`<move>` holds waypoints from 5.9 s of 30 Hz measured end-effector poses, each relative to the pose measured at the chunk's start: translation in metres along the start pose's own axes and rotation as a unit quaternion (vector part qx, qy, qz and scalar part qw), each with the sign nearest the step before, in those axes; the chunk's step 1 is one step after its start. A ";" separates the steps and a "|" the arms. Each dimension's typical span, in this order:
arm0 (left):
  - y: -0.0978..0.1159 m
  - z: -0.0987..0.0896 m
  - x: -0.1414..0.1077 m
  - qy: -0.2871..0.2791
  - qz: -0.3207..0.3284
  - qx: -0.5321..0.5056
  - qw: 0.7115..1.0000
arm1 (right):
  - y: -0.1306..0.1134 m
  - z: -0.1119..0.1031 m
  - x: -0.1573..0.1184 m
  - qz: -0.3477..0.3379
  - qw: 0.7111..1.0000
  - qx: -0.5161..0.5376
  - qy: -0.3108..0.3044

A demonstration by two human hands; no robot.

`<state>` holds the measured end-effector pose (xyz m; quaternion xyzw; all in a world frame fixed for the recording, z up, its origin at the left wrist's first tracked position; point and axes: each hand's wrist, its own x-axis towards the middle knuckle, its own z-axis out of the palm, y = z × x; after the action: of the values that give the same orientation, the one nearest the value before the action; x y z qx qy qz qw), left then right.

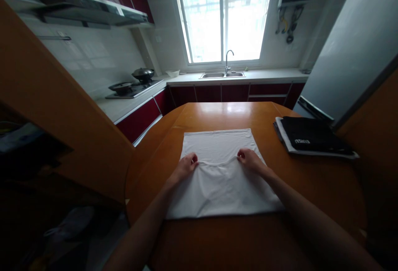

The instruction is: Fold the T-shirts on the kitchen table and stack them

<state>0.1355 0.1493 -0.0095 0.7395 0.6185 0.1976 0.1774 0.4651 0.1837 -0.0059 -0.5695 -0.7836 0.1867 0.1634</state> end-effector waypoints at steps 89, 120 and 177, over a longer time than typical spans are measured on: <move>0.030 -0.093 -0.240 0.041 0.212 -0.048 0.975 | 0.046 -0.102 -0.259 -0.201 0.973 0.098 0.053; -0.062 -0.053 0.036 0.046 0.060 -0.095 0.993 | 0.109 -0.048 0.010 0.005 0.977 0.189 0.101; 0.099 0.071 0.001 -0.058 0.101 0.193 0.974 | 0.008 0.011 -0.011 0.052 0.978 -0.152 0.135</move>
<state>0.2556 0.1319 -0.0205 0.8285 0.5560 0.0481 0.0461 0.4702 0.1741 -0.0198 -0.6480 -0.7426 -0.0048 0.1691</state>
